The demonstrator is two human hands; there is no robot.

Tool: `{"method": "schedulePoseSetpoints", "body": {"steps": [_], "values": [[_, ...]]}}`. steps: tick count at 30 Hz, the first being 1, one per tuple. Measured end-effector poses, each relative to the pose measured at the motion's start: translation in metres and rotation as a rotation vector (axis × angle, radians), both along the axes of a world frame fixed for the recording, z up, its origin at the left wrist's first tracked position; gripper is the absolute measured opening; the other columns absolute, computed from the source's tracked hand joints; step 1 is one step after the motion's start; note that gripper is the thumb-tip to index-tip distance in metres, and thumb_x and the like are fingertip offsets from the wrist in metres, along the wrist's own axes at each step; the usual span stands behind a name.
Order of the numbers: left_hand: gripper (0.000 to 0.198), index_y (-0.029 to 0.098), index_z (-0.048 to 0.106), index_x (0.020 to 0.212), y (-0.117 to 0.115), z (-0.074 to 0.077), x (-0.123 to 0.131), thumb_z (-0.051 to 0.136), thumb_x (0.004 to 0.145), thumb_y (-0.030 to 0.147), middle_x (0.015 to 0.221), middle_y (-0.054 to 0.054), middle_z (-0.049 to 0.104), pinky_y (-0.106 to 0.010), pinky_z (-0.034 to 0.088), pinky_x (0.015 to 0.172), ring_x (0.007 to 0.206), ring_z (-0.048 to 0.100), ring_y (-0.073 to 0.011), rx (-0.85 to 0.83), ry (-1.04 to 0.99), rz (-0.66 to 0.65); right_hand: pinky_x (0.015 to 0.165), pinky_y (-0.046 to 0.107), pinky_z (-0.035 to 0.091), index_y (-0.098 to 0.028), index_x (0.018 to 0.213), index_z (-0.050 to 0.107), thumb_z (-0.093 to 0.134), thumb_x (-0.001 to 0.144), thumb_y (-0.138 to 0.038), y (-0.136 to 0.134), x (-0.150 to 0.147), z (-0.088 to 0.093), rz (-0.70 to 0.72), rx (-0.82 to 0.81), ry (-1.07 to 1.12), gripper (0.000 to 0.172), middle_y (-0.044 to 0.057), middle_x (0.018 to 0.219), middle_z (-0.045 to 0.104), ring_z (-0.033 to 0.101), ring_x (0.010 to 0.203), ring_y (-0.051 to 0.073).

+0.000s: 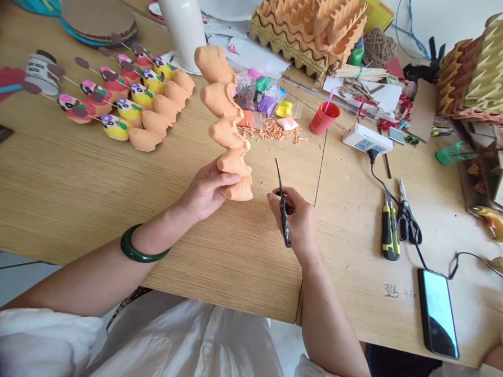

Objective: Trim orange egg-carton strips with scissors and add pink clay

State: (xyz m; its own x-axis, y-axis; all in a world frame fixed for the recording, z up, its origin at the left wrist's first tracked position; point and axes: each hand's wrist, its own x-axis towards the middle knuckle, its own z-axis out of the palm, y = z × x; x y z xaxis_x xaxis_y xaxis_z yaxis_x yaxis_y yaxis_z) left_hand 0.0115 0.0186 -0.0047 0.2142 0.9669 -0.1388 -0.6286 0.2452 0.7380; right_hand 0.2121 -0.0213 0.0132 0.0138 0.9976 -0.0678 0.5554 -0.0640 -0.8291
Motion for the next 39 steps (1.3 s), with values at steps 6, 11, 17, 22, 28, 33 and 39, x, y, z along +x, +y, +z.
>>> {"method": "schedulePoseSetpoints", "body": {"steps": [6,11,17,22,28,33,39], "values": [[0.05,0.024,0.072,0.113,-0.002,0.001,0.0,0.086,0.065,0.02,0.085,0.002,0.071,-0.028,0.052,0.08,0.086,0.066,-0.015,0.029,0.015,-0.012,0.049,0.025,0.039,-0.016,0.095,0.072,0.074,0.083,-0.067,-0.002,-0.006,0.004,0.134,-0.078,0.107,0.052,-0.002,0.064,0.056,0.05,0.053,0.01],[0.05,0.021,0.07,0.114,-0.002,-0.002,0.002,0.086,0.067,0.023,0.1,0.001,0.073,-0.027,0.051,0.088,0.097,0.067,-0.0156,0.082,0.058,0.045,0.044,0.024,0.044,-0.017,0.086,0.067,0.071,0.081,-0.075,-0.007,-0.012,0.012,0.225,-0.223,0.329,0.058,-0.005,0.055,0.048,0.047,0.047,0.01],[0.054,0.022,0.066,0.114,0.001,-0.015,0.002,0.091,0.068,0.033,0.108,-0.002,0.073,-0.03,0.054,0.089,0.104,0.067,-0.0204,0.222,0.192,0.161,0.041,0.024,0.047,-0.017,0.088,0.064,0.061,0.088,-0.076,-0.014,-0.015,0.017,0.219,-0.333,0.455,0.06,-0.006,0.054,0.047,0.045,0.042,0.009],[0.056,0.023,0.064,0.113,0.001,-0.02,0.003,0.094,0.067,0.038,0.11,-0.003,0.073,-0.031,0.055,0.091,0.105,0.07,-0.0218,0.299,0.235,0.211,0.042,0.024,0.049,-0.018,0.078,0.06,0.063,0.091,-0.071,-0.017,-0.016,0.014,0.222,-0.305,0.44,0.055,-0.006,0.054,0.046,0.044,0.043,0.008],[0.055,0.023,0.062,0.113,-0.002,-0.023,0.007,0.093,0.07,0.037,0.111,-0.003,0.074,-0.032,0.055,0.092,0.106,0.07,-0.021,0.243,0.229,0.237,0.037,0.02,0.036,-0.02,0.067,0.048,0.062,0.096,-0.064,-0.017,-0.016,0.003,0.22,-0.246,0.374,0.055,-0.007,0.052,0.044,0.041,0.039,0.005],[0.052,0.022,0.064,0.106,-0.004,-0.023,0.01,0.095,0.066,0.034,0.104,-0.001,0.074,-0.027,0.055,0.088,0.099,0.07,-0.0169,0.155,0.195,0.275,0.035,0.02,0.031,-0.02,0.065,0.046,0.063,0.094,-0.066,-0.017,-0.018,0.001,0.2,-0.248,0.353,0.057,-0.007,0.049,0.043,0.039,0.037,0.004],[0.047,0.021,0.063,0.103,-0.004,-0.024,0.01,0.093,0.068,0.032,0.1,0.0,0.073,-0.027,0.054,0.085,0.095,0.069,-0.015,0.141,0.196,0.262,0.033,0.021,0.026,-0.018,0.076,0.06,0.061,0.093,-0.07,-0.018,-0.022,0.002,0.15,-0.259,0.345,0.055,-0.008,0.046,0.041,0.033,0.034,0.004]]}}
